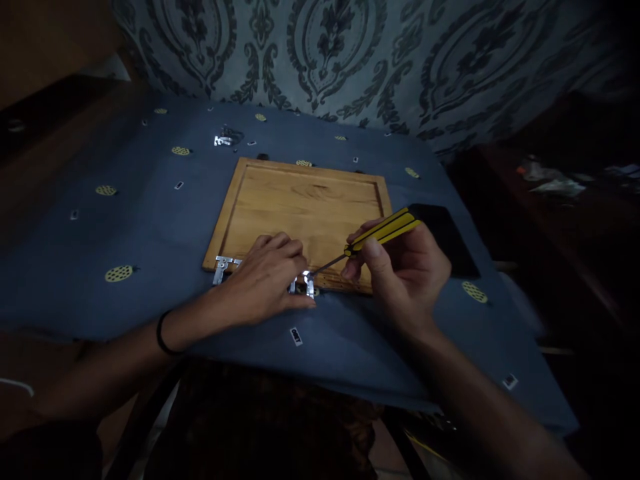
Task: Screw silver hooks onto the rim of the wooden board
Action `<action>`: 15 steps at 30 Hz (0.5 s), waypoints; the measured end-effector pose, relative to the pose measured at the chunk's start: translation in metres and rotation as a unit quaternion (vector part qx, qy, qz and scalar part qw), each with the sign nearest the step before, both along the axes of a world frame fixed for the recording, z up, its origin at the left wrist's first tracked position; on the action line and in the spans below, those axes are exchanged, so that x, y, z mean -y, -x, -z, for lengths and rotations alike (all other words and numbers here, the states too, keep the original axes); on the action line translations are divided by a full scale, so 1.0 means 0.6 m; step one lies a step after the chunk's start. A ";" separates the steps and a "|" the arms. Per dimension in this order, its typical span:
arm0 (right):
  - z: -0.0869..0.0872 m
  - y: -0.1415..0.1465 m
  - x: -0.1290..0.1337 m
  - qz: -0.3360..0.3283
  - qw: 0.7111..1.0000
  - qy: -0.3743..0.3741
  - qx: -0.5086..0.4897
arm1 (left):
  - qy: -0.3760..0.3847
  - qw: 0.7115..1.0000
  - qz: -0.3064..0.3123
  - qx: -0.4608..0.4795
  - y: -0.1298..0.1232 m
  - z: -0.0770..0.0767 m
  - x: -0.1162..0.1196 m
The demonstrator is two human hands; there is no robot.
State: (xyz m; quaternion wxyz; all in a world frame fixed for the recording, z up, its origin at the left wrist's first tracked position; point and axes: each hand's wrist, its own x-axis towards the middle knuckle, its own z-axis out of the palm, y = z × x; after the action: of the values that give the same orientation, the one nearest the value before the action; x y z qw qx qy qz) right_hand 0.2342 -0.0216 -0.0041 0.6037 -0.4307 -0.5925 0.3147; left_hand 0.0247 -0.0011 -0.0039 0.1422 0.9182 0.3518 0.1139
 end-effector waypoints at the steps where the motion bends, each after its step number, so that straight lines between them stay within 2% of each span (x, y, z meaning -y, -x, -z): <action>1: 0.000 0.000 0.000 -0.002 1.000 -0.003 0.003 | 0.002 1.000 -0.001 -0.003 0.000 -0.001 0.000; 9: 0.001 0.000 0.000 0.003 1.000 -0.007 0.025 | -0.005 1.000 0.000 -0.014 -0.001 -0.002 0.000; 15: -0.002 0.002 -0.004 -0.017 1.000 -0.013 0.001 | 0.001 1.000 -0.005 -0.015 -0.002 -0.002 0.000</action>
State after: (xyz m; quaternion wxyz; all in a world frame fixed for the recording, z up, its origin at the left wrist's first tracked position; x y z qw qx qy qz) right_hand 0.2331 -0.0191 -0.0030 0.6029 -0.4131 -0.6047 0.3165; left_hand 0.0260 -0.0009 -0.0026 0.1375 0.9179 0.3586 0.1003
